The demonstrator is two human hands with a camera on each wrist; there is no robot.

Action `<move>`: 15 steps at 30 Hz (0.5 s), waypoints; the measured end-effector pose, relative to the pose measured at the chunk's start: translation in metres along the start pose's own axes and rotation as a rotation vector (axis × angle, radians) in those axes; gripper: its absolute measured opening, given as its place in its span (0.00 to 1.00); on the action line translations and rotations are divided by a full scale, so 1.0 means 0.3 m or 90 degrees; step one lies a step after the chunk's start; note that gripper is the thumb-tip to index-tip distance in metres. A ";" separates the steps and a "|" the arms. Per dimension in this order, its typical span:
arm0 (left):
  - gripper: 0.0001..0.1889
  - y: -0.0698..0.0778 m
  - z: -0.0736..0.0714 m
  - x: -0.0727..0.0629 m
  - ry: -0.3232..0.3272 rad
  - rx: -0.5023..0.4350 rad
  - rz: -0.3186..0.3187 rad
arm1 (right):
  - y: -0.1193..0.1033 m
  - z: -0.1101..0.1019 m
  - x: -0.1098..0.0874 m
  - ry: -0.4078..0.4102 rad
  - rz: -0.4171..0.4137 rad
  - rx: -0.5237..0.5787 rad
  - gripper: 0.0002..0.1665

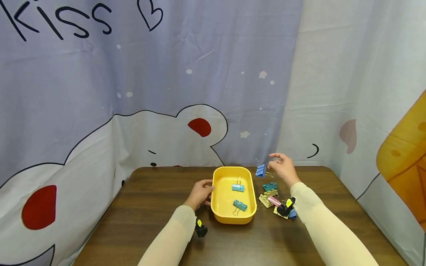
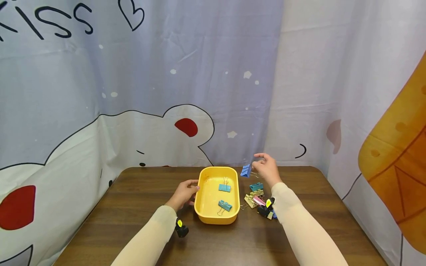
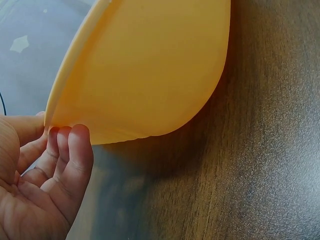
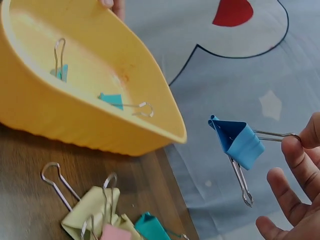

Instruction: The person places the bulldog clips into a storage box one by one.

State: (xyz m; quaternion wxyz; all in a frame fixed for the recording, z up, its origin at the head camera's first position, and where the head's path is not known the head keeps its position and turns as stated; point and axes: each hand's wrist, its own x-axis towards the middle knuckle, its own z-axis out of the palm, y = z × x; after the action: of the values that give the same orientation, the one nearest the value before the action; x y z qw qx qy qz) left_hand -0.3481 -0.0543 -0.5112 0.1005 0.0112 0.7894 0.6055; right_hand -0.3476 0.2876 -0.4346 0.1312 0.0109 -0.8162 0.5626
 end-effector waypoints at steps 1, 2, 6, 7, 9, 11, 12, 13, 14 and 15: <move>0.21 0.000 0.001 -0.002 0.000 0.002 0.003 | -0.004 0.008 -0.001 -0.004 -0.003 -0.002 0.26; 0.21 0.000 0.002 -0.004 0.001 0.002 0.005 | -0.008 0.017 -0.002 -0.005 -0.001 0.000 0.26; 0.21 0.001 0.003 -0.011 -0.001 0.002 0.011 | -0.021 0.053 -0.010 -0.022 0.005 0.000 0.25; 0.21 0.002 0.003 -0.013 -0.002 0.002 0.011 | -0.024 0.063 -0.012 -0.026 0.012 0.004 0.25; 0.21 0.002 0.002 -0.014 -0.002 0.000 0.007 | -0.028 0.082 -0.016 -0.035 0.021 0.012 0.25; 0.21 0.002 0.003 -0.014 -0.001 -0.001 0.006 | -0.031 0.102 -0.020 -0.045 0.024 0.017 0.25; 0.21 0.002 0.003 -0.013 0.000 -0.003 0.005 | -0.031 0.112 -0.022 -0.047 0.026 0.021 0.24; 0.21 0.001 0.003 -0.013 0.001 -0.003 0.005 | -0.031 0.121 -0.024 -0.050 0.027 0.023 0.24; 0.21 0.001 0.004 -0.014 0.001 -0.005 0.004 | -0.030 0.131 -0.025 -0.052 0.024 0.024 0.24; 0.21 0.000 0.004 -0.014 0.002 -0.005 0.003 | -0.030 0.140 -0.027 -0.053 0.024 0.025 0.24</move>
State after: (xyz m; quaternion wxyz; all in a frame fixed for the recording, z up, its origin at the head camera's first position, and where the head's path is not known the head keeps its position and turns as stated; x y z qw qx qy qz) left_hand -0.3438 -0.0537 -0.5110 0.0980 0.0119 0.7870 0.6091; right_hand -0.3467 0.2446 -0.4421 0.0862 0.0219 -0.8099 0.5797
